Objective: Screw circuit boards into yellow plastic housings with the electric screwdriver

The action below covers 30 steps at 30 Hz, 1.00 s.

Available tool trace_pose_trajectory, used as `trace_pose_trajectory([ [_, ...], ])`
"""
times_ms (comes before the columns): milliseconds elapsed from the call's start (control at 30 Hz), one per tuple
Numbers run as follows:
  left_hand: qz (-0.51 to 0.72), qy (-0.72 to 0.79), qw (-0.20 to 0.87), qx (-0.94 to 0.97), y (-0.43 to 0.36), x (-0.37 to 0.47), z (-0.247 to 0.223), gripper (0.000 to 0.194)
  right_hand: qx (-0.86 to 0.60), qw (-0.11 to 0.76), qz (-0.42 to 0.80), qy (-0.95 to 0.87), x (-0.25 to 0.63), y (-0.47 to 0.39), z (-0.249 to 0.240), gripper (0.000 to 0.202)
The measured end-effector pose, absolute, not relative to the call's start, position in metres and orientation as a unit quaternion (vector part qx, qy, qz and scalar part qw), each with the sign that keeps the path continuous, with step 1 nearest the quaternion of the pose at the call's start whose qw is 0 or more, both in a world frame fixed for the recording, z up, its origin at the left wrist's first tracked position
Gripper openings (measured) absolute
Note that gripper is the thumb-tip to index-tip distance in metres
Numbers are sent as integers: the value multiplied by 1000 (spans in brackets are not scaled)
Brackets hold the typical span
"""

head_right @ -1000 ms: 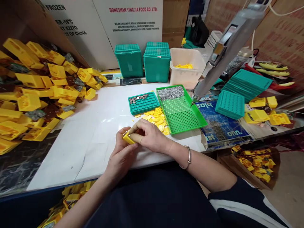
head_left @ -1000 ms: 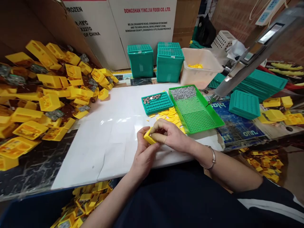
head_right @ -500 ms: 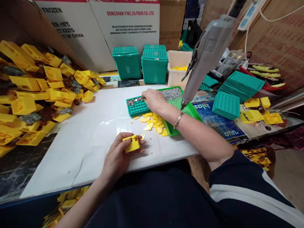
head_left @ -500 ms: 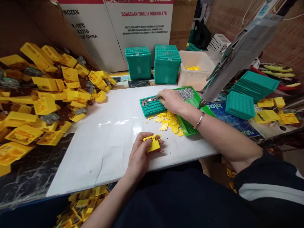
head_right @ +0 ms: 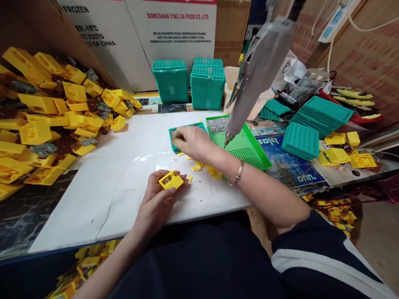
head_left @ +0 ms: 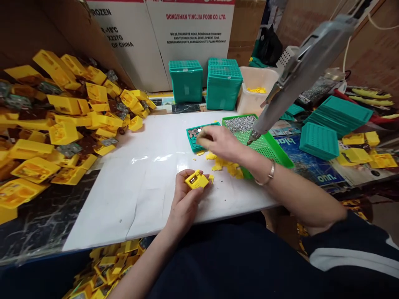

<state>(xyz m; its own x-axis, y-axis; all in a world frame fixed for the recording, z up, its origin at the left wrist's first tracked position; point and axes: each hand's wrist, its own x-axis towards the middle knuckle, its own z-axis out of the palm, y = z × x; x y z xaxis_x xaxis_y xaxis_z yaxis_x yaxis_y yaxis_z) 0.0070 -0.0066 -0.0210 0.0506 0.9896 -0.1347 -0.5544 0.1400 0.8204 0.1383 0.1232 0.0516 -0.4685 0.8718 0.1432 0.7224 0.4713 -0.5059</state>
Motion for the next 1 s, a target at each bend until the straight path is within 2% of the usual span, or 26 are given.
trace_pose_trajectory([
  [67,587,367,644,324,-7,7,-23,38,-404,233,331,-820,140,93,47,15],
  [133,583,383,619,361,-7,7,-26,37,-372,253,364,-816,142,69,38,13],
  [467,565,457,477,494,-11,7,-34,31,-393,301,265,-827,140,45,4,11],
  [533,566,452,467,507,-12,8,-35,32,-423,313,332,-783,141,47,2,12],
  [667,549,442,491,512,-11,4,-31,27,-436,262,539,-672,150,61,2,41],
  [733,545,441,524,483,-10,-3,-26,21,-409,247,579,-661,158,68,6,35],
  [800,547,439,566,434,-10,-12,-19,18,-398,277,523,-701,167,72,12,22],
  [867,540,445,600,388,-12,-22,-13,16,-391,277,387,-788,174,74,18,11],
  [933,526,456,620,362,-15,-30,-9,15,-370,201,246,-873,177,73,22,7],
  [1000,516,464,627,355,-19,-34,-7,16,-353,105,161,-916,176,69,23,13],
])
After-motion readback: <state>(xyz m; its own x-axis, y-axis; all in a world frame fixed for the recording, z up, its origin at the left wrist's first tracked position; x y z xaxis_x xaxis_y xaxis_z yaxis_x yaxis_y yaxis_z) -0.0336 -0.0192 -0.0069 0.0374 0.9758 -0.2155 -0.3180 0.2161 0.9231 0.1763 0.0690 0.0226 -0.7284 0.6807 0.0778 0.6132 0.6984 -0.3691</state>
